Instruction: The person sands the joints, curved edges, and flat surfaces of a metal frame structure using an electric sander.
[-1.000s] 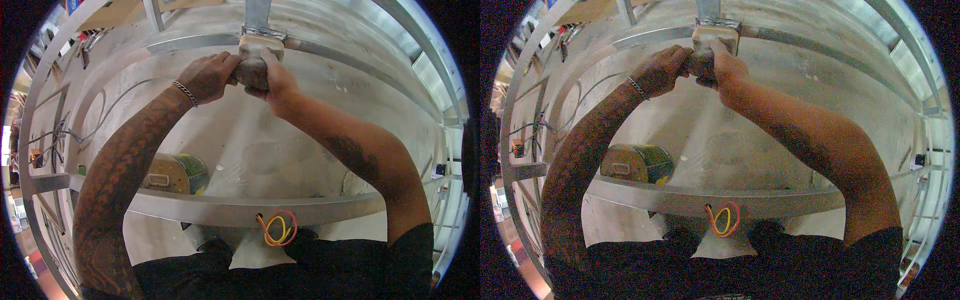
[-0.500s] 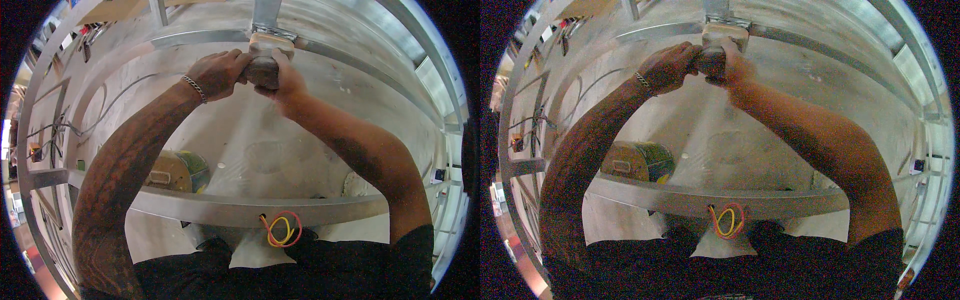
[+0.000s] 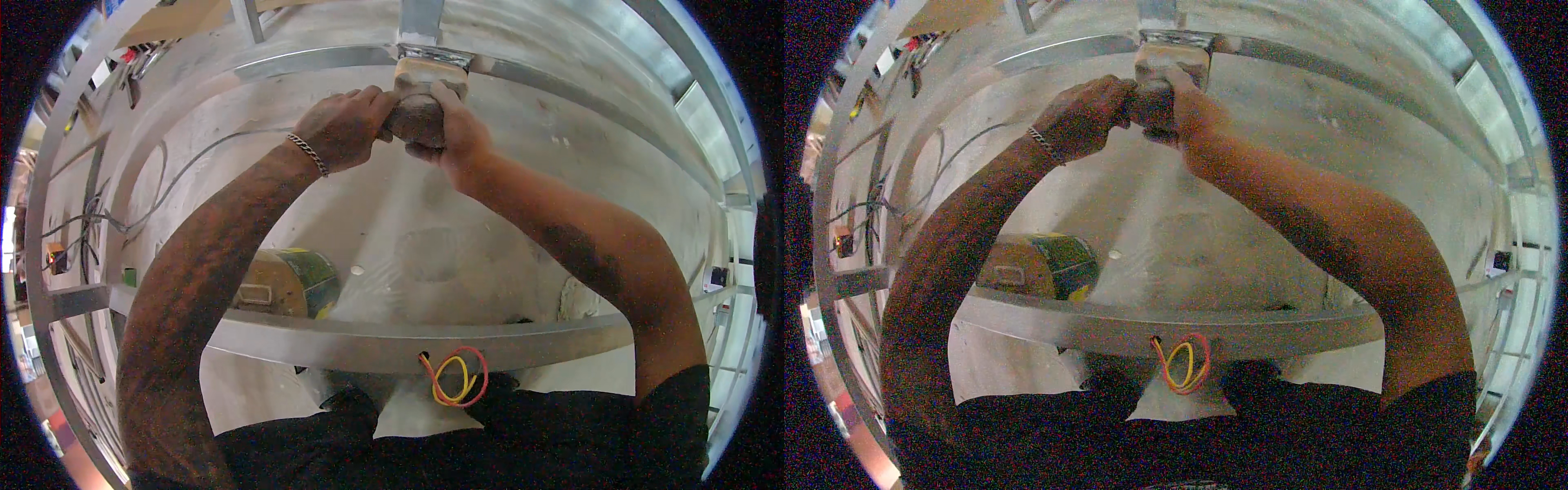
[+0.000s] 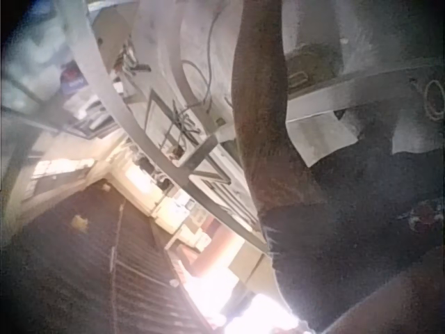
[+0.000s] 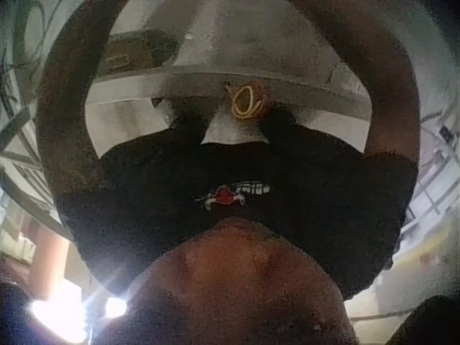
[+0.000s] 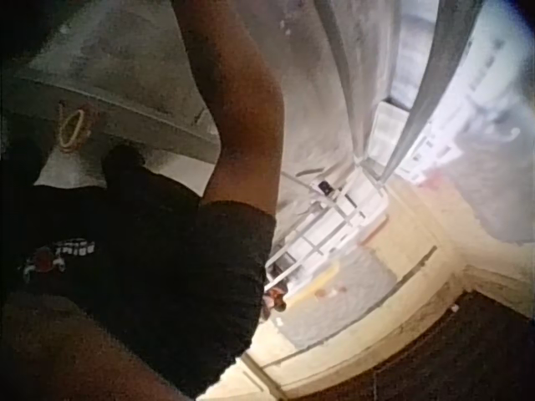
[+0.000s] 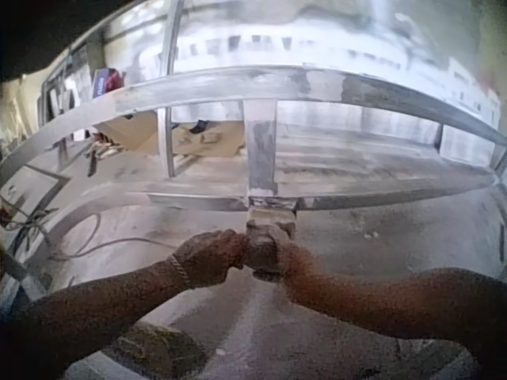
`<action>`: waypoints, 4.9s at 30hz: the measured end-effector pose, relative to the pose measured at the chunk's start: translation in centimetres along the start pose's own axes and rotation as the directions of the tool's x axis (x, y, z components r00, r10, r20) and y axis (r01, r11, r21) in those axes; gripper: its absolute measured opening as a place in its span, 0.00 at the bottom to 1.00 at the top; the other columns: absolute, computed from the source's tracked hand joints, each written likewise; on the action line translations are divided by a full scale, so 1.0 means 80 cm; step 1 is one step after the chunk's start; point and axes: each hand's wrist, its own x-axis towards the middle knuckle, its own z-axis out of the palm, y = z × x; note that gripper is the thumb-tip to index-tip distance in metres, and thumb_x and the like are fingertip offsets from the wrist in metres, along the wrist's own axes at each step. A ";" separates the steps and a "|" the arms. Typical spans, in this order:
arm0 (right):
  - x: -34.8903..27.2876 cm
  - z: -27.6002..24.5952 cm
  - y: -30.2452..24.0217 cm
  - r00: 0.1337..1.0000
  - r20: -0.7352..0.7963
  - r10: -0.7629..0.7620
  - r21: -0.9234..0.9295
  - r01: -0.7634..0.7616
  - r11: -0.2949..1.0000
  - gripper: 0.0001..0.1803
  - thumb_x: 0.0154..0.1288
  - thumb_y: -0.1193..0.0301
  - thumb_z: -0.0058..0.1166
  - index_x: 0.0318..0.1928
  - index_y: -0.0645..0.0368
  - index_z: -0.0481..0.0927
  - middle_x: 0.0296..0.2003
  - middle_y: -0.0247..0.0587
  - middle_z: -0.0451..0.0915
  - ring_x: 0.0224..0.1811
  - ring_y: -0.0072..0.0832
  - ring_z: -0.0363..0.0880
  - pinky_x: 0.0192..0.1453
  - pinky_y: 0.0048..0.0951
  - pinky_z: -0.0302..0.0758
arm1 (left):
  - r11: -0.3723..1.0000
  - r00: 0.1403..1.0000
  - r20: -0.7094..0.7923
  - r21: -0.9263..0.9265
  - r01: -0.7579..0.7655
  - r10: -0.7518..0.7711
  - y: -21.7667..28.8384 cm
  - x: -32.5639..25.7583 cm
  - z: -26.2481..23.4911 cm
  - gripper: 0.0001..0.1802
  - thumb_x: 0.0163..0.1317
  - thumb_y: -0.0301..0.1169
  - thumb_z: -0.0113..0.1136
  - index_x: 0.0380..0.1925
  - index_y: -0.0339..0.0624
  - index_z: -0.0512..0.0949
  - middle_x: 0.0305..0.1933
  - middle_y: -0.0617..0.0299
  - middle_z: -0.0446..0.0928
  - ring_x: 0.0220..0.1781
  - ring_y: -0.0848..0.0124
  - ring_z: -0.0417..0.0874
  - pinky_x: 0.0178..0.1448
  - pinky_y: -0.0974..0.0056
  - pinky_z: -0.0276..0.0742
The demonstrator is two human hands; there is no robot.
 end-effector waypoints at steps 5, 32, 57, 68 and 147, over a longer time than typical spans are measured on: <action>0.010 -0.009 0.002 0.992 0.092 -0.089 -0.043 0.093 0.995 0.30 0.72 0.45 0.55 0.63 0.52 0.76 0.54 0.39 0.83 0.52 0.34 0.85 0.52 0.46 0.87 | 1.000 0.999 -0.032 0.017 -0.005 0.006 0.000 0.002 0.000 0.23 0.63 0.30 0.66 0.58 0.43 0.72 0.48 0.50 0.79 0.48 0.46 0.84 0.51 0.47 0.82; 0.017 0.003 -0.001 1.000 0.011 -0.028 -0.021 0.029 0.999 0.33 0.69 0.43 0.59 0.61 0.56 0.77 0.51 0.43 0.83 0.48 0.36 0.86 0.45 0.43 0.90 | 0.997 0.999 -0.027 0.071 0.035 -0.033 -0.002 -0.006 -0.004 0.25 0.64 0.35 0.67 0.58 0.42 0.72 0.48 0.52 0.79 0.50 0.49 0.85 0.51 0.49 0.83; 0.020 -0.020 0.005 0.999 -0.033 -0.005 -0.034 0.004 0.999 0.30 0.69 0.42 0.58 0.59 0.50 0.78 0.52 0.39 0.83 0.52 0.36 0.84 0.48 0.47 0.87 | 0.999 1.000 0.004 0.045 0.022 -0.022 0.020 0.009 0.004 0.23 0.64 0.36 0.68 0.55 0.41 0.72 0.46 0.51 0.80 0.46 0.50 0.87 0.49 0.49 0.84; 0.016 -0.046 -0.004 0.997 0.033 -0.067 -0.025 0.067 0.997 0.27 0.72 0.44 0.53 0.59 0.48 0.79 0.52 0.39 0.83 0.53 0.34 0.84 0.49 0.43 0.87 | 0.999 1.000 0.004 0.045 -0.005 0.005 0.028 0.029 0.005 0.22 0.64 0.32 0.66 0.56 0.44 0.73 0.48 0.51 0.80 0.48 0.46 0.85 0.50 0.47 0.84; 0.014 -0.008 -0.024 1.000 -0.018 0.013 -0.153 -0.015 0.988 0.36 0.64 0.42 0.63 0.55 0.64 0.81 0.51 0.47 0.83 0.44 0.35 0.88 0.40 0.39 0.90 | 0.997 0.998 0.006 0.032 0.066 -0.066 0.015 0.004 -0.001 0.23 0.63 0.34 0.68 0.55 0.42 0.72 0.48 0.51 0.80 0.47 0.49 0.86 0.47 0.49 0.84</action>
